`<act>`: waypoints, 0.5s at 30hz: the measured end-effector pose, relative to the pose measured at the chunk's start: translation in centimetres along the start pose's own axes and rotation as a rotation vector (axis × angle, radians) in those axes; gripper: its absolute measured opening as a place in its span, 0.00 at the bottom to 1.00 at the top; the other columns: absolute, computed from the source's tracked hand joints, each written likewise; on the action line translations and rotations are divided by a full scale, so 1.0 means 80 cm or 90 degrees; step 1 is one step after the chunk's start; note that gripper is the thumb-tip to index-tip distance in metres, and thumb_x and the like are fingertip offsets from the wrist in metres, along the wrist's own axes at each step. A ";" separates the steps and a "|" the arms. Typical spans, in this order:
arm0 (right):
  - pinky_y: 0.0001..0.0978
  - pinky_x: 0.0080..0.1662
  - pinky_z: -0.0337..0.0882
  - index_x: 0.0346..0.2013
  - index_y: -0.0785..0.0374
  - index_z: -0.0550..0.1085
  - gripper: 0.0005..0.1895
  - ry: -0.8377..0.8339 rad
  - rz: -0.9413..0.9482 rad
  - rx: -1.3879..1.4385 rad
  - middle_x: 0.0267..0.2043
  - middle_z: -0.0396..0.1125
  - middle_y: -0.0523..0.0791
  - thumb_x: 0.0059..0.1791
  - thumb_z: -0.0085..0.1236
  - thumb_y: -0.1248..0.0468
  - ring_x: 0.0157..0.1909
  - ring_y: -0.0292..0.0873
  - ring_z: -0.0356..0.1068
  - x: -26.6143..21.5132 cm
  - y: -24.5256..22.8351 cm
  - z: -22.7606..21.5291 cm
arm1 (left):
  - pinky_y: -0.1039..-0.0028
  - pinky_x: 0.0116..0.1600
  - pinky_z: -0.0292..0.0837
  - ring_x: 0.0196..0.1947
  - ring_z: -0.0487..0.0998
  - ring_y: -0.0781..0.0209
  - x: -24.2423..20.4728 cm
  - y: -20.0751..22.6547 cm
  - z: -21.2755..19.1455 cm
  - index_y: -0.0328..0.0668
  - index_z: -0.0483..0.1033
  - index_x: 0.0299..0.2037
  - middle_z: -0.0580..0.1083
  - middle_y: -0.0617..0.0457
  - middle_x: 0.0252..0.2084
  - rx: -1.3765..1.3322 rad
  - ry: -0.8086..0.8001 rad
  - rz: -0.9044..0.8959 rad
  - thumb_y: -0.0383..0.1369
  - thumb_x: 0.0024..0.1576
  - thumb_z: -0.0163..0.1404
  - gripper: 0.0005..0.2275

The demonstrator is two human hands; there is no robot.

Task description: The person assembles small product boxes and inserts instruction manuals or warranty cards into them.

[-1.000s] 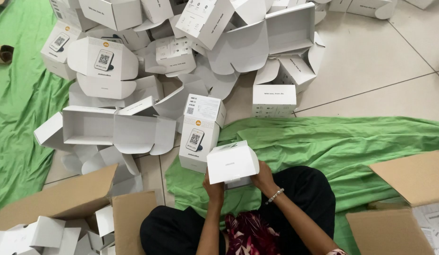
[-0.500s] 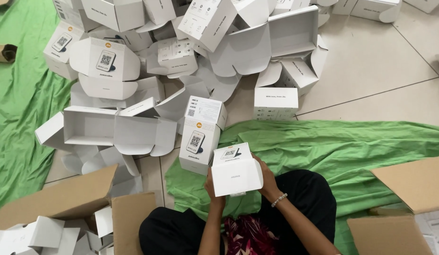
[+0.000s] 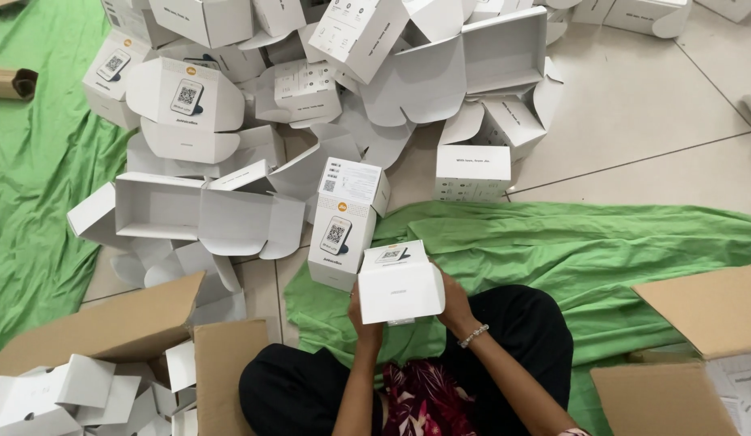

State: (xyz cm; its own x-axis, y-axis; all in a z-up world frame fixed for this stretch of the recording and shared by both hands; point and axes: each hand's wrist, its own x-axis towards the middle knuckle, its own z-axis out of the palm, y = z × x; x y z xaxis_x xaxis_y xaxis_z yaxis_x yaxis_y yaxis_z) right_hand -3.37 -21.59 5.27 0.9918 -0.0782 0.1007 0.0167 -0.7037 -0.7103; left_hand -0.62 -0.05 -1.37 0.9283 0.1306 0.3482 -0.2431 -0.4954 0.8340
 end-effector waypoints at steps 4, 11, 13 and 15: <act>0.50 0.41 0.75 0.68 0.63 0.54 0.42 0.086 -0.136 0.043 0.61 0.63 0.62 0.42 0.60 0.63 0.53 0.69 0.68 0.000 -0.025 -0.002 | 0.60 0.39 0.76 0.38 0.83 0.46 -0.016 -0.055 0.015 0.36 0.77 0.43 0.80 0.40 0.38 0.050 -0.102 -0.172 0.40 0.59 0.51 0.14; 0.54 0.45 0.73 0.67 0.60 0.62 0.30 -0.064 -0.079 0.014 0.57 0.70 0.58 0.50 0.54 0.60 0.51 0.65 0.72 0.046 0.017 -0.009 | 0.53 0.44 0.73 0.43 0.76 0.30 0.054 0.052 -0.056 0.31 0.76 0.52 0.77 0.34 0.45 0.064 -0.031 0.115 0.33 0.55 0.50 0.17; 0.54 0.43 0.73 0.61 0.62 0.66 0.25 -0.129 0.060 0.064 0.46 0.72 0.59 0.52 0.52 0.53 0.42 0.62 0.75 0.069 -0.003 -0.034 | 0.55 0.40 0.73 0.34 0.81 0.38 0.089 0.090 -0.072 0.35 0.77 0.43 0.78 0.38 0.38 0.036 -0.138 -0.168 0.34 0.58 0.50 0.10; 0.55 0.42 0.72 0.52 0.64 0.69 0.20 -0.152 0.071 0.016 0.38 0.73 0.59 0.55 0.50 0.52 0.38 0.62 0.75 0.080 -0.021 -0.051 | 0.55 0.39 0.73 0.32 0.78 0.35 0.091 0.071 -0.075 0.33 0.75 0.42 0.76 0.36 0.34 0.004 -0.135 -0.081 0.32 0.59 0.48 0.09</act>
State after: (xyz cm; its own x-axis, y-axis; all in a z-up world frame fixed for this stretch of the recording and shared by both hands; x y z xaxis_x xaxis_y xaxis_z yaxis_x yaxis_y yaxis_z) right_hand 2.40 -23.82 9.95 0.9894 0.0162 -0.1444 -0.0947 -0.6819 -0.7253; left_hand 3.07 3.22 8.48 0.9899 0.0092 0.1415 -0.1188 -0.4912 0.8629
